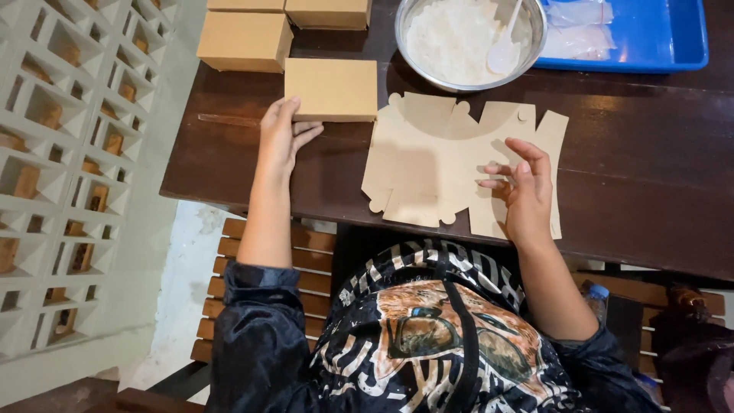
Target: The person scoops a white powder from a metal bowl into small plastic bags and places them into a cardboard box. The person closes the box and sets it aside, then repeats the process with another box.
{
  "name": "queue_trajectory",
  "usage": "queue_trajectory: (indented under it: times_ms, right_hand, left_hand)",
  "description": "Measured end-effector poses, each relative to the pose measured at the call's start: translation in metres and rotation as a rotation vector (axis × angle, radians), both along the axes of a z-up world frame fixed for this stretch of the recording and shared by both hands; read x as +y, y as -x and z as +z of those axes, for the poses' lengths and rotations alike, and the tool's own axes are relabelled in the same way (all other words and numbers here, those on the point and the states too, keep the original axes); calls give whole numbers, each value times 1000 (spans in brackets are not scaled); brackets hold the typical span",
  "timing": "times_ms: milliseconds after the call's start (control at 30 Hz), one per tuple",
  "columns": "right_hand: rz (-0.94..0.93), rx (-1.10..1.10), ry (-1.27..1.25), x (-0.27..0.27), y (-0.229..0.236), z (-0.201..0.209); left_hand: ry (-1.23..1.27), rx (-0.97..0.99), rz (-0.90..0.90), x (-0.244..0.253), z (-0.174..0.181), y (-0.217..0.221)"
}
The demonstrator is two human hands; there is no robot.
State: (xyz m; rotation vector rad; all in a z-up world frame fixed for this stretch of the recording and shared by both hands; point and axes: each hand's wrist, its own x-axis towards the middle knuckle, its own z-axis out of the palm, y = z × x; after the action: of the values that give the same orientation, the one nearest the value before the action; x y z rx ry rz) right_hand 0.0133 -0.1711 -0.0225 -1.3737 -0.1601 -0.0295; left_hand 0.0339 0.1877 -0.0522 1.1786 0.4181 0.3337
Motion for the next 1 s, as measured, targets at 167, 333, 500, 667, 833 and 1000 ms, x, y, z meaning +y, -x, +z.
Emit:
queue_trajectory:
  times_ms: [167, 333, 500, 667, 833, 1000]
  right_hand:
    - [7, 9, 22, -2, 0, -4]
    - [-34, 20, 18, 1, -1, -6]
    - [8, 99, 47, 4, 4, -6]
    - [14, 60, 138, 9, 9, 5]
    - [8, 96, 186, 15, 16, 10]
    - [24, 128, 219, 13, 12, 3]
  left_hand:
    - [-3, 38, 50, 1, 5, -19]
    - [-5, 71, 131, 12, -9, -47]
    - [-224, 70, 266, -3, 10, -30]
    - [-614, 241, 259, -5, 35, -15]
    - [-1647, 107, 269, -18, 25, -19]
    - [-1985, 63, -61, -51, 12, -31]
